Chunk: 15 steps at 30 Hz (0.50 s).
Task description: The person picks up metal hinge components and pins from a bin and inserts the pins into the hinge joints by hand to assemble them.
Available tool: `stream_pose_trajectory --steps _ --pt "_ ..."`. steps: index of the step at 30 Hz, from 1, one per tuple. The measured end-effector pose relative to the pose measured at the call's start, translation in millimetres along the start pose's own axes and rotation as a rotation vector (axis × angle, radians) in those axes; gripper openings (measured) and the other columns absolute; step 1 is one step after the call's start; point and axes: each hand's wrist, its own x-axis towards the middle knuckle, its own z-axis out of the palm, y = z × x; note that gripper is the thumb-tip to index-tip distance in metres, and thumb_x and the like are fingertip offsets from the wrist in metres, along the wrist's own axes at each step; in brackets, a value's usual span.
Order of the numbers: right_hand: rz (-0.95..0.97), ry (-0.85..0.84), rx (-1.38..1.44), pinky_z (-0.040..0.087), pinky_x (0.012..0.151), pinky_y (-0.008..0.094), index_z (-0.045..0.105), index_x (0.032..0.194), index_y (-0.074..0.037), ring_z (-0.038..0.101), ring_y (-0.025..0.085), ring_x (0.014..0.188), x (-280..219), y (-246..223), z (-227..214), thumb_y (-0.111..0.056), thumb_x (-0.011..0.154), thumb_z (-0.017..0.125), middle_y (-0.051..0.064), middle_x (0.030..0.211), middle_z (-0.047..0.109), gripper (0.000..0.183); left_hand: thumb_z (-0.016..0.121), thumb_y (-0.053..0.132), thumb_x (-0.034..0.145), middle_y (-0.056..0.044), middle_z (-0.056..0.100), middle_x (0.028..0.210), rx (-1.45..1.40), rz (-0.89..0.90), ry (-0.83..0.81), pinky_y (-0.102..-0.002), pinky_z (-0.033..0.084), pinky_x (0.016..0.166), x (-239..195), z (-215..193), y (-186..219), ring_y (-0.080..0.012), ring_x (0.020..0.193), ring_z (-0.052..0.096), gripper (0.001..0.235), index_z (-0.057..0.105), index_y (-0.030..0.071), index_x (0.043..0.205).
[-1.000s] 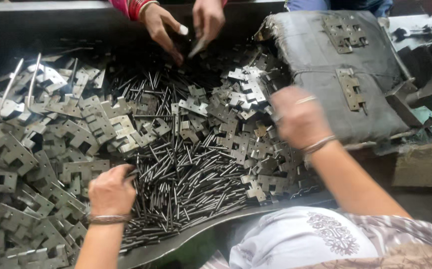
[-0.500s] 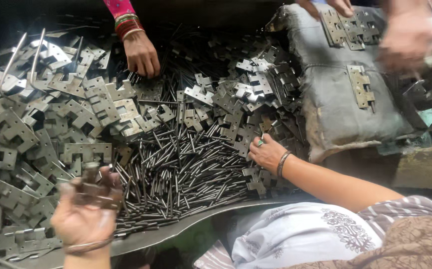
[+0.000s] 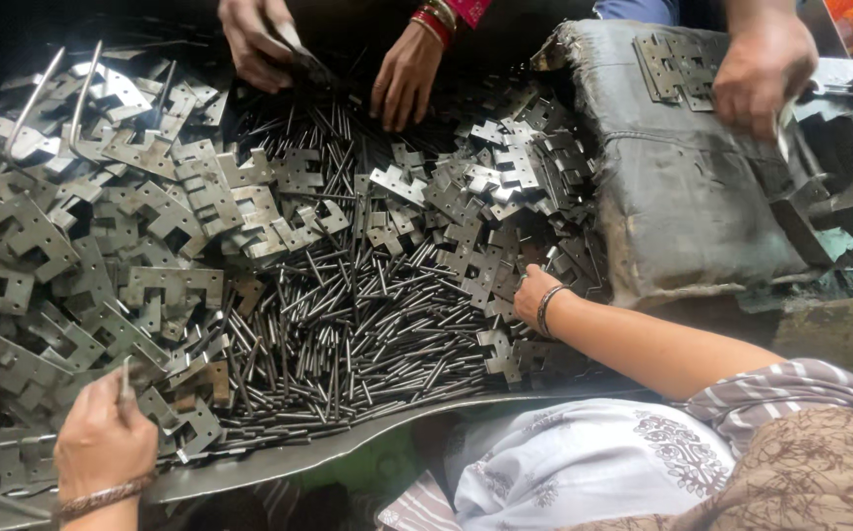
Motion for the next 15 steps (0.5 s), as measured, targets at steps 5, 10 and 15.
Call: stream_pose_trajectory --steps 5,10,15 --pt "0.080 -0.105 0.097 0.043 0.090 0.049 0.077 0.102 -0.017 0.071 0.023 0.101 5.8 -6.9 -5.0 -0.023 0.096 0.060 0.002 0.105 0.075 0.020 0.062 0.006 0.085 -0.009 0.071 0.111 0.163 0.109 0.060 -0.041 0.057 0.091 -13.8 2.7 -7.8 -0.0284 0.101 0.071 0.034 0.069 0.010 0.119" --pt "0.024 -0.102 0.128 0.045 0.089 0.049 0.075 0.109 -0.022 0.072 0.023 0.103 7.9 -4.5 13.0 -0.021 0.100 0.055 0.001 0.108 0.076 0.022 0.062 0.007 0.097 -0.009 0.071 0.111 0.170 0.050 0.115 -0.038 0.056 0.089 -17.3 3.8 -12.6 -0.0278 0.098 0.070 0.020 0.066 0.009 0.117" --pt "0.063 -0.154 0.139 0.047 0.087 0.047 0.077 0.109 -0.020 0.071 0.022 0.107 19.1 -5.8 15.2 -0.020 0.099 0.057 0.001 0.113 0.075 0.022 0.060 0.003 0.086 -0.008 0.071 0.110 0.148 0.130 0.260 -0.036 0.056 0.090 -18.8 0.3 2.5 -0.0274 0.098 0.070 0.029 0.066 0.009 0.113"
